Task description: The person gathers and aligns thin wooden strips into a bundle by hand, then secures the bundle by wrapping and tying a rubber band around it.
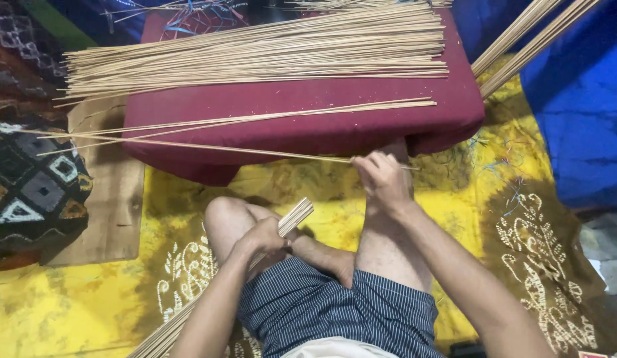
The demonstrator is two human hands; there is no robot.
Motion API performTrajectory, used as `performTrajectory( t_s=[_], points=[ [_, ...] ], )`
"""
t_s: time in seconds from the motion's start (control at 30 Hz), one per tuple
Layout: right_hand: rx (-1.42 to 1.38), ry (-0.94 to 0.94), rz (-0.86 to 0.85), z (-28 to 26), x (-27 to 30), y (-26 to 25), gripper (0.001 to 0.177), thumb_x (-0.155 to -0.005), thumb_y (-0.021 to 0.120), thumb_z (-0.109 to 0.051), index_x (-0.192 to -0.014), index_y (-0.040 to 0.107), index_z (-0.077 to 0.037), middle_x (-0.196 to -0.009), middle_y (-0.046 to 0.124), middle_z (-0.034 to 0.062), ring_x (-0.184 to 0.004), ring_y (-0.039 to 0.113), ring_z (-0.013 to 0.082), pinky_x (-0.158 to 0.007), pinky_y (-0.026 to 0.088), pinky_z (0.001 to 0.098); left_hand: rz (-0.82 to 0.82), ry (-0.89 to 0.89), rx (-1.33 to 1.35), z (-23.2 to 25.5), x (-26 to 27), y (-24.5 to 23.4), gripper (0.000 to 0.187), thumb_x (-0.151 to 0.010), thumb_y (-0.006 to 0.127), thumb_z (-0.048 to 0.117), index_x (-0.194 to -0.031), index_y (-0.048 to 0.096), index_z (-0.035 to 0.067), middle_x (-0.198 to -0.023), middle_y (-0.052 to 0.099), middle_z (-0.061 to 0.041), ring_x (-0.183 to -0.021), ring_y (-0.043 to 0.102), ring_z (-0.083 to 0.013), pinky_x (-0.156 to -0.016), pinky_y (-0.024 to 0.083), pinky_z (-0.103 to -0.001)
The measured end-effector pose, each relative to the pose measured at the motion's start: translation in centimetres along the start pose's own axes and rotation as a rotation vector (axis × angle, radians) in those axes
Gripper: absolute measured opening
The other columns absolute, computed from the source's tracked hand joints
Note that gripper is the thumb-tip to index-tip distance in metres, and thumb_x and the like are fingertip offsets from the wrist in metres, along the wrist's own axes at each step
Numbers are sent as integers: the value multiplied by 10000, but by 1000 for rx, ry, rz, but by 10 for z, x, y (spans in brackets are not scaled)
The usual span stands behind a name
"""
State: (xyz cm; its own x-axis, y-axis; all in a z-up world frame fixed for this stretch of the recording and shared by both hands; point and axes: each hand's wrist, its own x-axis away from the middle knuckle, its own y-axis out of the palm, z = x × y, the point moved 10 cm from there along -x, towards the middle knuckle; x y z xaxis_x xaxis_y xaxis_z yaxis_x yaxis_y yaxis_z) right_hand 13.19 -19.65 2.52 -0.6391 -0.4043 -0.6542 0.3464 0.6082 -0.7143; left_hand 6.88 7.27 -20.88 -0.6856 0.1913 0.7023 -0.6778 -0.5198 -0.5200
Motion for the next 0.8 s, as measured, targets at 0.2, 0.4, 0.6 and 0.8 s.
performTrajectory(
  t_s=[0.2,0.4,0.6,0.8],
  points=[
    [-344,184,-135,5,61,54,302,-767,659,62,-1039,711,-58,-818,622,97,-737,660,293,-685,548,380,56,-18,-184,58,87,-33,567,-774,819,354,-1126,722,-80,-1118,734,-277,-1176,693,-367,-1005,575,-461],
    [-172,65,-334,-33,41,36,171,-925,634,-94,-1039,753,-138,-759,595,99,-721,659,332,-679,531,426,173,11,-298,99,89,-81,511,-759,718,272,-1116,723,-95,-1057,749,-257,-1106,716,-388,-909,607,-490],
    [-576,184,-447,-44,50,57,59,-804,701,-77,-843,738,-52,-685,673,154,-590,670,322,-576,537,425,102,8,-337,136,97,-83,482,-775,779,377,-1059,771,-13,-1051,764,-223,-1113,728,-361,-915,595,-488],
    [-659,247,-524,-46,51,61,100,-800,735,-69,-872,805,-64,-718,749,143,-565,689,290,-559,543,389,10,21,-389,140,91,-59,429,-769,774,351,-1010,780,-4,-1094,762,-230,-1145,716,-354,-943,586,-483]
  ],
)
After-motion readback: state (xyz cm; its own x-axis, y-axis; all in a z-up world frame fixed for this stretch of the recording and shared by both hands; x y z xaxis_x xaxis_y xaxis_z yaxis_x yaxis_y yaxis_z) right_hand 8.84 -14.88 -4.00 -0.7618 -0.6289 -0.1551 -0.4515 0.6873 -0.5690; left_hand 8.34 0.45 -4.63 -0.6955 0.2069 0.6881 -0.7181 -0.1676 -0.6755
